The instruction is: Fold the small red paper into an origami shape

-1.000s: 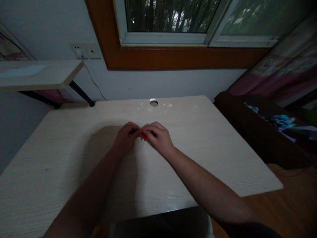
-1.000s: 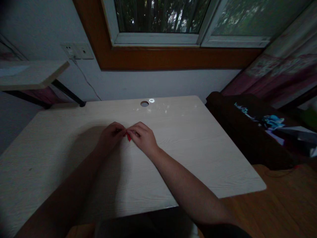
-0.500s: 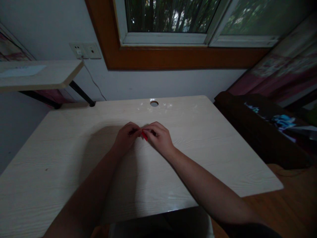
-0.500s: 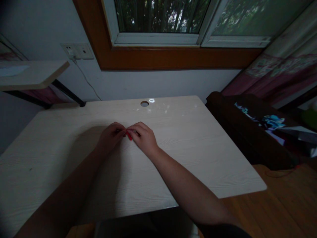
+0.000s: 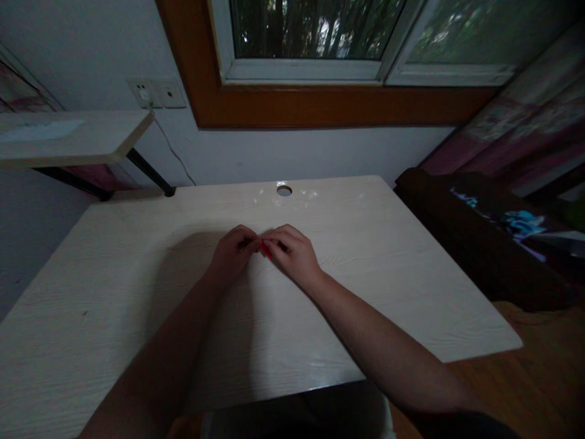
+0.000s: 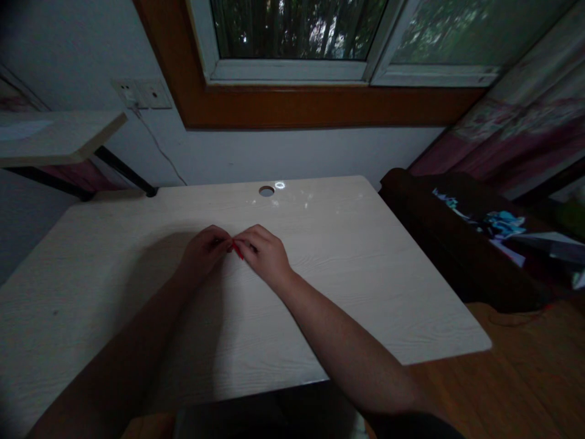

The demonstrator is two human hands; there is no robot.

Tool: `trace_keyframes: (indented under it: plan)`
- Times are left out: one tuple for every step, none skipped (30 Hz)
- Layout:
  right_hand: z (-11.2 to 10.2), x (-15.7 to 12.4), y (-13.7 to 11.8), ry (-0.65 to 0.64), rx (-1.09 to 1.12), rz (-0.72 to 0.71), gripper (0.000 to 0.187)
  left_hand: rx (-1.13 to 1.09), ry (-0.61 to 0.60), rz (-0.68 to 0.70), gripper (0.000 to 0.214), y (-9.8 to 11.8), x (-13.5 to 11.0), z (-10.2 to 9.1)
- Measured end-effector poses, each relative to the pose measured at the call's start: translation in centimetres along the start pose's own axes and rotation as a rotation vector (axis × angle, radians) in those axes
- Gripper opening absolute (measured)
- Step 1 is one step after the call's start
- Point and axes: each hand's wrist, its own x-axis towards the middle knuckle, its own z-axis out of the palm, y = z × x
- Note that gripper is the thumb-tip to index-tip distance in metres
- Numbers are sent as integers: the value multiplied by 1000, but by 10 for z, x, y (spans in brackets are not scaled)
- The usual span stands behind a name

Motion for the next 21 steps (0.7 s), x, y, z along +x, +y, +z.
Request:
trace_keyframes:
  plan:
    - [0, 0, 0, 5, -2, 5, 14, 1, 4, 2, 9, 0, 0, 0]
    - [0, 0, 0, 5, -2, 5, 13, 0, 5, 5, 9, 1, 0, 0]
    - [1, 0, 0, 6, -4, 11, 13, -1, 6, 6, 9, 1, 0, 0]
    - [1, 0, 0, -3, -7, 14, 13, -1, 5, 7, 9, 1, 0, 0]
    - [1, 0, 0, -5, -10, 18, 13, 1, 4, 7, 9, 0, 0, 0]
    - [1, 0, 0, -3, -14, 25, 13, 3, 1, 8, 9, 0, 0, 0]
    - [1, 0, 0, -3, -15, 24, 13, 6, 0, 9, 9, 0, 0, 0]
    - [1, 0, 1, -3, -17, 24, 13, 9, -2, 11, 9, 0, 0, 0]
    - [1, 0, 1, -7, -16, 20, 12, 10, -5, 13, 9, 0, 0, 0]
    - [1, 0, 1, -8, -15, 26, 12, 7, -7, 16, 9, -1, 0, 0]
    - [1, 0, 1, -6, -12, 24, 12, 2, -9, 19, 9, -1, 0, 0]
    - [1, -1, 1, -8, -10, 23, 11, -4, -11, 20, 9, -2, 0, 0]
    - [1, -1, 2, -6, -7, 23, 11, -10, -12, 21, 8, -2, 0, 0]
    - [1, -1, 2, -4, -5, 22, 11, -14, -12, 23, 8, -2, 0, 0]
    - [1, -1, 2, -2, -4, 21, 10, -15, -10, 26, 8, -2, 0, 0]
    - [1, -1, 2, 0, -2, 21, 10, -11, -8, 29, 7, -2, 0, 0]
    - [1, 0, 2, 0, 0, 22, 10, -5, -8, 32, 7, -2, 0, 0]
    - [1, 0, 2, -1, 2, 23, 10, 1, -7, 35, 7, -1, 0, 0]
    - [1, 0, 2, -2, 5, 25, 10, 5, -5, 37, 8, 0, 0, 0]
    - [1, 0, 2, -3, 7, 27, 10, 7, -7, 36, 9, 0, 1, 0]
    - [1, 0, 2, -3, 9, 30, 9, 9, -8, 36, 10, 1, 1, 0]
